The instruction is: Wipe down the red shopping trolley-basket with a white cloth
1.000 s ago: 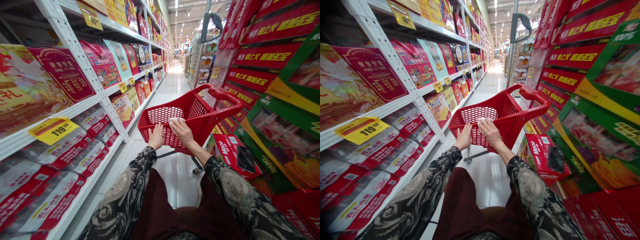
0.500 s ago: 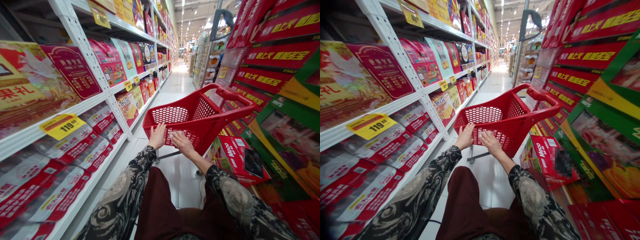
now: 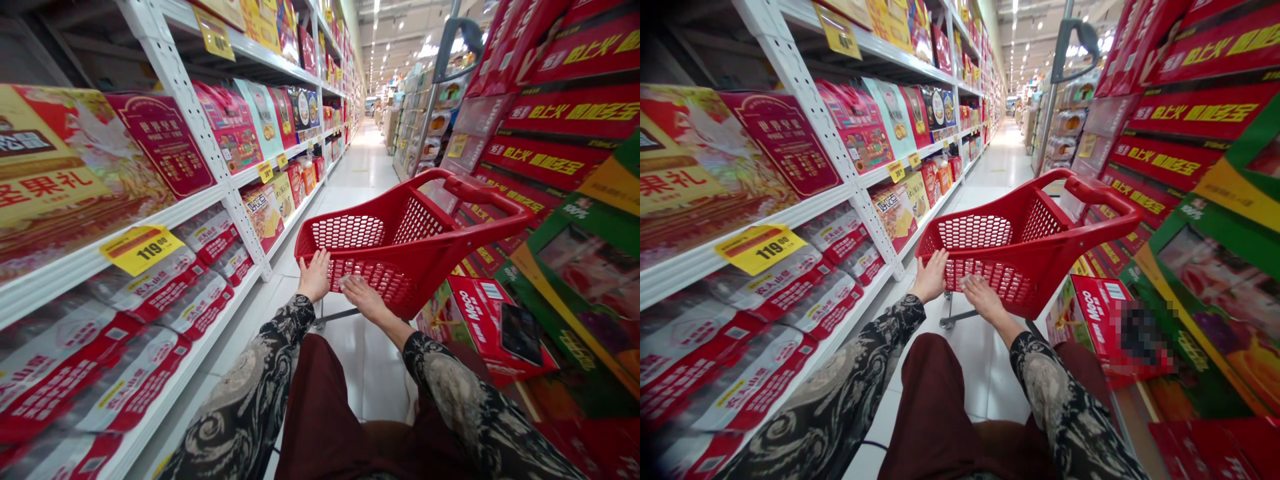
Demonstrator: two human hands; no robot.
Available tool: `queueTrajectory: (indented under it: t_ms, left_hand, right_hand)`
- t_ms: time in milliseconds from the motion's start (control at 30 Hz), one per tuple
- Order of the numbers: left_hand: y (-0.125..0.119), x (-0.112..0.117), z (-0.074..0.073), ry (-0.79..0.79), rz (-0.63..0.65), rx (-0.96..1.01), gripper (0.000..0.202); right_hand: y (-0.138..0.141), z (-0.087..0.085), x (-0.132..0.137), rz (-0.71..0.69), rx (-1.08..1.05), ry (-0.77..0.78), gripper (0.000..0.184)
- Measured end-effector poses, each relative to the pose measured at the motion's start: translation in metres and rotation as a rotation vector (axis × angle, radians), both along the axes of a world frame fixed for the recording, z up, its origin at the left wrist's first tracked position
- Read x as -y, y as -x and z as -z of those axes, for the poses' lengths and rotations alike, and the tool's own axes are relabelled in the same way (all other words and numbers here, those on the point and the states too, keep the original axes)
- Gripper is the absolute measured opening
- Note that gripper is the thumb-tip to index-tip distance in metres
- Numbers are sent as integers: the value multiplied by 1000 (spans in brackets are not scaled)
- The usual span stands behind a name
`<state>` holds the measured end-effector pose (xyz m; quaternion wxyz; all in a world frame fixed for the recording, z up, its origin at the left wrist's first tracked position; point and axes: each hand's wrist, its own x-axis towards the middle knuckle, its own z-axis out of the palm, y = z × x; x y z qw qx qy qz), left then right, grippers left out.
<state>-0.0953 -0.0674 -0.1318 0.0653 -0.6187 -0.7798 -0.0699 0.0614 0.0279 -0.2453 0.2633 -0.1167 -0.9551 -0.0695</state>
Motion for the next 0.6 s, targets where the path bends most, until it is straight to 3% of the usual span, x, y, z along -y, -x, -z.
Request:
queueTrajectory:
  t_ms: [67,233,300,367,533,600]
  left_hand:
    - [1,2,2,-15,-13,-2,71]
    - [4,7,9,-43,-152,22,69]
    - [3,7,11,-36,-154,27,68]
    - [2,8,11,-25,-155,27,68]
    - [2,11,10,-9,-140,0,69]
    - [2,11,10,-10,-139,-1,68]
  right_hand:
    - [0,-11,2,-19,-26,-7,27]
    - [21,-67,-4,13,-233,-19,33]
    - [29,-76,-8,47,-239,-19,32]
    - [32,-70,-9,40,-187,-17,31]
    - [22,-24,6,-8,-32,6,28]
    - [16,-19,11,-20,-9,25,27]
